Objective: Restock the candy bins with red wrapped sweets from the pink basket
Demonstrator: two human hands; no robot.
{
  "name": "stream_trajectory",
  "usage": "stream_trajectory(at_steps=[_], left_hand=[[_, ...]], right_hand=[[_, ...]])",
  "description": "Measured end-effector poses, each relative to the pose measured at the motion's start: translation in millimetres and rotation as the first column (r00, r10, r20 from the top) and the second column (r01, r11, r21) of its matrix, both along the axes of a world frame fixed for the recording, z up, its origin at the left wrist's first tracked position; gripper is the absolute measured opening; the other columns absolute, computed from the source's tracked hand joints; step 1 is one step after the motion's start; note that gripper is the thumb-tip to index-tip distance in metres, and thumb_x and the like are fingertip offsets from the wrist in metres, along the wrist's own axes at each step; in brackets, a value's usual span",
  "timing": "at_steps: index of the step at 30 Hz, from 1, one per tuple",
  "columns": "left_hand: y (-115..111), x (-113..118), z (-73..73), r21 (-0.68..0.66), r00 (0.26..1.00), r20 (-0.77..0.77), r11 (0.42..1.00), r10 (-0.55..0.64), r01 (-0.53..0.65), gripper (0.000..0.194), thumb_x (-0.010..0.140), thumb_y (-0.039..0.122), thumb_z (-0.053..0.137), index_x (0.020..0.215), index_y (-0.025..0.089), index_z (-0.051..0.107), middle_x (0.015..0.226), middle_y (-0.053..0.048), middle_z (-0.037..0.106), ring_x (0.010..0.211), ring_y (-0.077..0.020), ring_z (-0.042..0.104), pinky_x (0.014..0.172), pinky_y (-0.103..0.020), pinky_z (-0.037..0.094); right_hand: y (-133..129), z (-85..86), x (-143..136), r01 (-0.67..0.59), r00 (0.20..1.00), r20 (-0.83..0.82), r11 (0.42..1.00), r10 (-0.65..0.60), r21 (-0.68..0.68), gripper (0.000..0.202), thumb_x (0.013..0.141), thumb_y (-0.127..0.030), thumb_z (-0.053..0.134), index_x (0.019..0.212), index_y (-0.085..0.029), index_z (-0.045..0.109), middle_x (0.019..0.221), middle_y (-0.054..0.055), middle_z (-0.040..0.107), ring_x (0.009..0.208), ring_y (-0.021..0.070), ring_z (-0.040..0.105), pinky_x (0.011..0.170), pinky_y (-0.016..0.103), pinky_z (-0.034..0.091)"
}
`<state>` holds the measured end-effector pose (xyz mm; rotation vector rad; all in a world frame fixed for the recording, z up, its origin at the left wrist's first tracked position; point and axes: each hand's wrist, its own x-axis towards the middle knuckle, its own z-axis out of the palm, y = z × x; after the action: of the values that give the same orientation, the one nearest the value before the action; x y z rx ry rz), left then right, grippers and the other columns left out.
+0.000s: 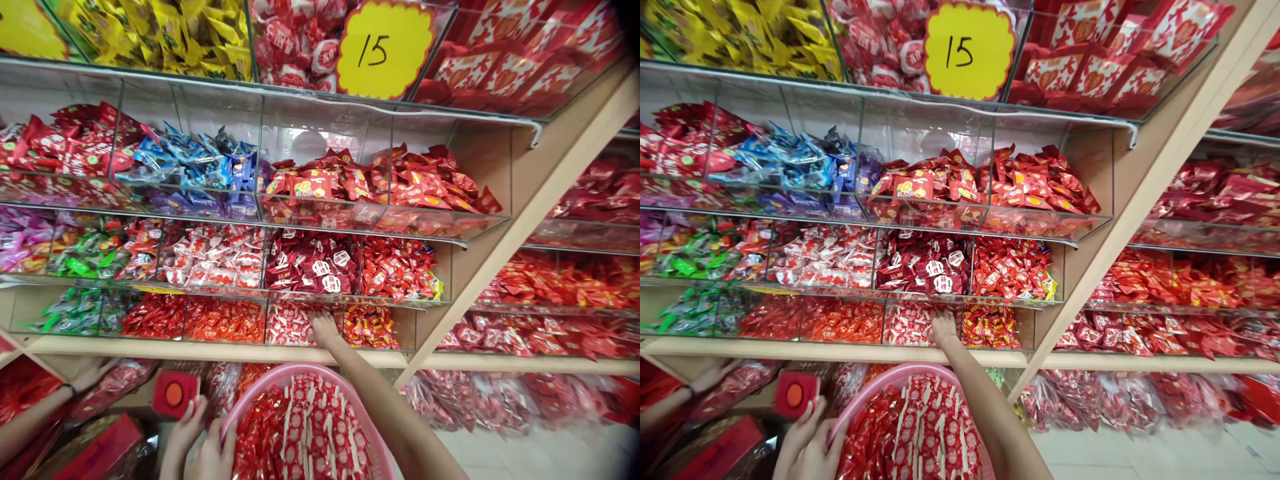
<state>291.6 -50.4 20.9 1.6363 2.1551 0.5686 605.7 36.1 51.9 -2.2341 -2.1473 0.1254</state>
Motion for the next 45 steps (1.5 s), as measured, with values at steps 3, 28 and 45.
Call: stream_trajectory(at_steps=[3, 28, 45], left_hand=[[7.6, -14.7, -6.0, -0.051, 0.999, 0.039, 0.999, -0.015, 0.017, 0.027, 0.075, 0.019, 0.038, 0.089, 0.022, 0.061, 0.071, -0.005, 0.065, 0.094, -0.0227, 0.060, 0.074, -0.030, 0.050], [-54.3, 22.8, -24.6, -0.108, 0.996, -0.004, 0.991, -0.084, 0.083, 0.036, 0.079, 0.046, 0.035, 0.097, 0.024, 0.057, 0.071, -0.008, 0.069, 0.080, -0.0286, 0.064, 0.067, -0.034, 0.045], [-60.9, 33.7, -1.8, -0.112, 0.991, -0.060, 0.988, -0.115, 0.108, 0.039, 0.080, 0.045, 0.035, 0.099, 0.019, 0.057, 0.069, -0.008, 0.069, 0.069, -0.0242, 0.065, 0.058, -0.027, 0.042]], right_hand=[[2.4, -2.3, 2.0, -0.014, 1.000, 0.001, 1.000, 0.014, 0.000, 0.056, 0.063, -0.024, 0.062, 0.117, -0.017, 0.047, 0.110, 0.012, 0.056, 0.107, 0.0256, 0.044, 0.087, 0.036, 0.033], [-17.8, 24.2, -5.8, -0.024, 0.923, -0.360, 0.955, 0.135, 0.297, 0.031, 0.074, -0.029, 0.051, 0.102, -0.017, 0.056, 0.101, 0.009, 0.058, 0.099, 0.0212, 0.048, 0.086, 0.033, 0.032], [-163.7, 3.1, 14.8, -0.005, -0.283, -0.921, 0.960, -0.269, -0.279, 0.039, 0.067, -0.038, 0.064, 0.102, -0.022, 0.055, 0.089, 0.000, 0.061, 0.072, 0.0106, 0.058, 0.065, 0.023, 0.045]])
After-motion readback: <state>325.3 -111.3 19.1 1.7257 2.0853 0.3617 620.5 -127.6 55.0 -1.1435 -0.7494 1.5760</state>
